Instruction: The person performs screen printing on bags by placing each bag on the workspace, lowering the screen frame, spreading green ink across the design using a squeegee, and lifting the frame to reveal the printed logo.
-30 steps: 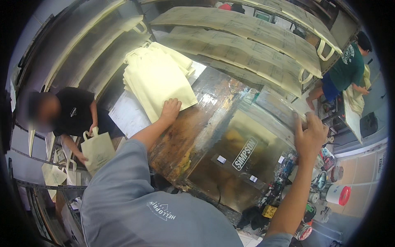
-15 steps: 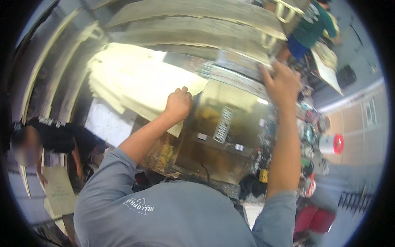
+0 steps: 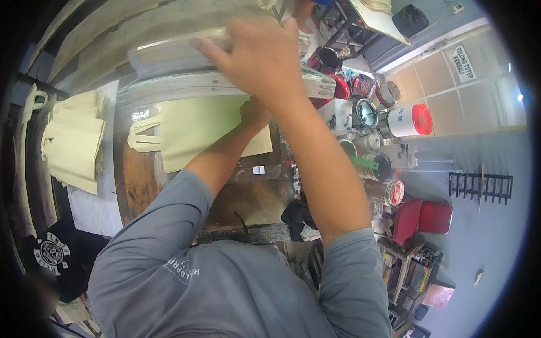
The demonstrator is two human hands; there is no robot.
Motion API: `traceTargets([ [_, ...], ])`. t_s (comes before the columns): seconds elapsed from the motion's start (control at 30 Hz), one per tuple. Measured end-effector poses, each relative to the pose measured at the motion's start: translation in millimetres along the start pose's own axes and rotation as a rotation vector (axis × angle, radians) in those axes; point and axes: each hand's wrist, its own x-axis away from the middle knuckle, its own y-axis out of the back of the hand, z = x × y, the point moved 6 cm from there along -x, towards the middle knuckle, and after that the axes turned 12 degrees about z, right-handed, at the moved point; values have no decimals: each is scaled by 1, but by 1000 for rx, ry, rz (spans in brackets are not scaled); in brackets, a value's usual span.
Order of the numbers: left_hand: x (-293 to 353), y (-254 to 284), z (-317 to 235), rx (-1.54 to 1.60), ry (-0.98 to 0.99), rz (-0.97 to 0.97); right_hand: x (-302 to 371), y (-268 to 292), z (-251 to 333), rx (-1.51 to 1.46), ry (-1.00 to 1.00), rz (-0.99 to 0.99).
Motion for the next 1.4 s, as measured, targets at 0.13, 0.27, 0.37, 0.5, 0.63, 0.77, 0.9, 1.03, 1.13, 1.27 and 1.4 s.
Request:
traceTargets([
  [0.13,-26,-27,4,291,-32,42,-5,-3,-5,21,11,-16],
  [0.27,-65,1,123,357,-465,60,-16,5,-6,-67,-30,96],
  [0.37,-70,24,224,-174,-408,183,-26,10,1,-142,-53,192],
  [0.5,-37,70,140,-437,-276,188,-38,12,-16,-100,-135,278],
  [0.63,-31,64,137,-420,-352,84,-37,6,-14,-51,-90,204],
  [0.77,-26,56,134,-444,-353,76,-36,5,-11,-74,-138,328],
  [0.9,-9,67,120,-461,-317,103,-35,2,-7,-15,-224,395],
  [1.03,54,55,119,-417,-332,-322,-27,5,-4,4,-165,284],
  [1.13,147,-2,118,-253,-344,-127,-26,6,-4,-50,-137,270],
  [1.27,249,5,98,-157,-244,-9,-22,7,4,2,-100,225],
  [1.4,285,118,106,987,-420,-338,18,-9,11,151,44,81],
])
